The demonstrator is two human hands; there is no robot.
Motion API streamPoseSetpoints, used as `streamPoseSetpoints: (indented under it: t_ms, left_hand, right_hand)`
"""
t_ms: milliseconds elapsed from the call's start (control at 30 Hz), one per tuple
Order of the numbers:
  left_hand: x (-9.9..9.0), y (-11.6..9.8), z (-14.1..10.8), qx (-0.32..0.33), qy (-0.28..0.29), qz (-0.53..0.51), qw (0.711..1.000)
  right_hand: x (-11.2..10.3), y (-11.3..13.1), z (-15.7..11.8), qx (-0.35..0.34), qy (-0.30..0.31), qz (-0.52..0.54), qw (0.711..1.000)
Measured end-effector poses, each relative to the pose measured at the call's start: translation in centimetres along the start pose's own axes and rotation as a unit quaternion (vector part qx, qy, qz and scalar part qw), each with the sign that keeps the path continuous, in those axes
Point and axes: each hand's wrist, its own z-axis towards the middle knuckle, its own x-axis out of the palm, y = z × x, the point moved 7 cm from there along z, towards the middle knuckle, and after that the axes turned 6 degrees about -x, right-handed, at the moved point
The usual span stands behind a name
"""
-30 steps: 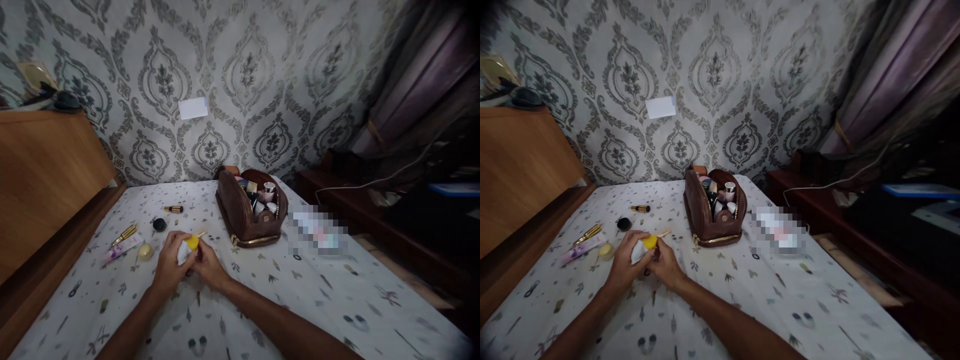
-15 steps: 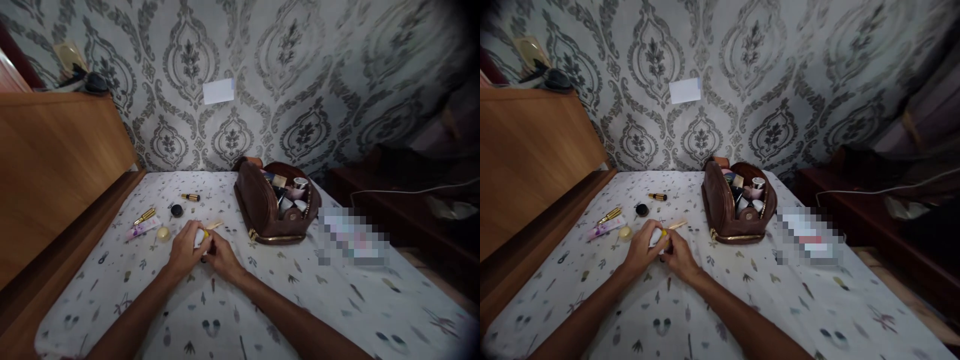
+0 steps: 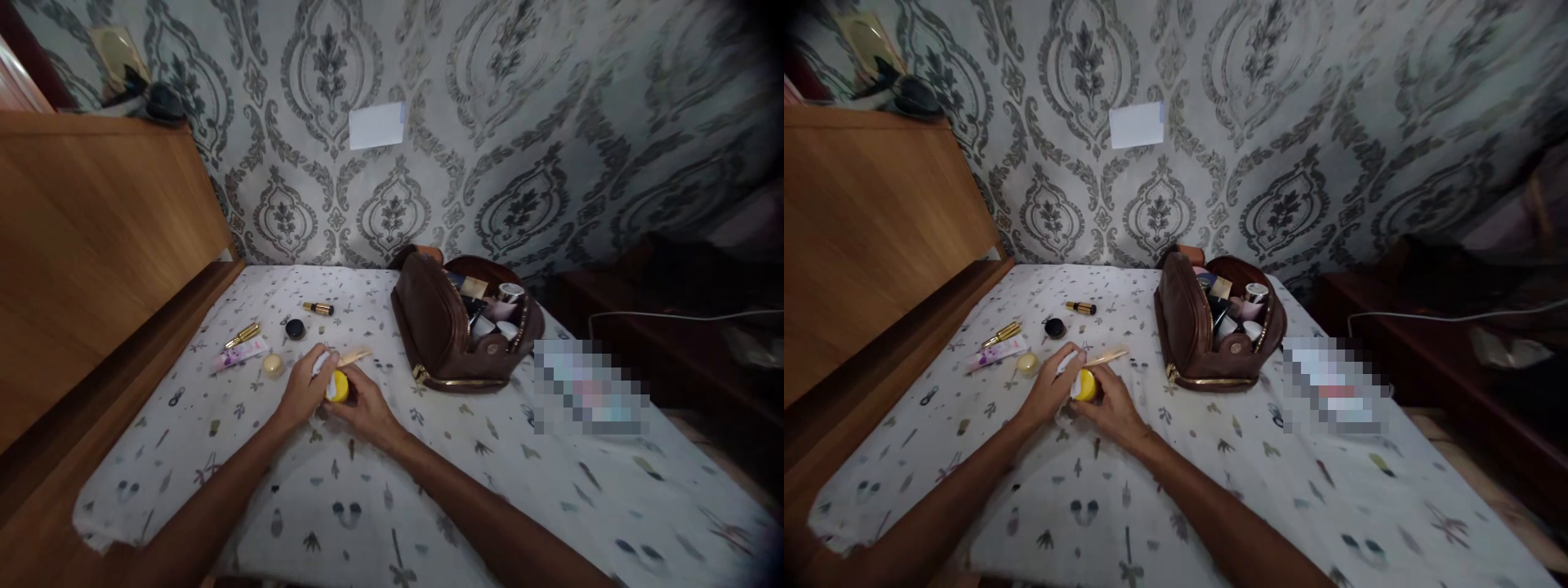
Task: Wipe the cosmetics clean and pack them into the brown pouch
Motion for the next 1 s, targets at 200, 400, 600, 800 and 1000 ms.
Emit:
streamPoseSetpoints:
  t_ms: [200, 400, 600, 800, 1000]
  left_hand:
    - [0.3, 1.2, 0.1, -0.048, 0.006, -0.132, 0.990]
    - [1.3, 2.1, -0.1, -0.094, 0.028, -0.201, 0.975]
    - [3.0, 2.7, -0.5, -0.171, 0.080, -0.316, 0.930]
    - [1.8, 3.6, -0.4, -0.187, -0.008, -0.272, 0.944]
    - [0.7, 3.2, 0.4, -0.109, -0.028, -0.222, 0.969]
  right_hand:
    - [-0.2, 0.0, 0.0, 0.045, -0.002, 0.081, 0.996]
    - [-1.6, -0.1, 0.1, 0.028, -0.083, 0.056, 0.995]
    - [-2.6, -0.5, -0.2, 0.006, -0.121, -0.037, 0.992]
    - [-2.4, 0.0, -0.1, -0.008, -0.122, -0.054, 0.991]
    - [-2.3, 0.5, -0.2, 0.009, -0.118, -0.053, 0.992]
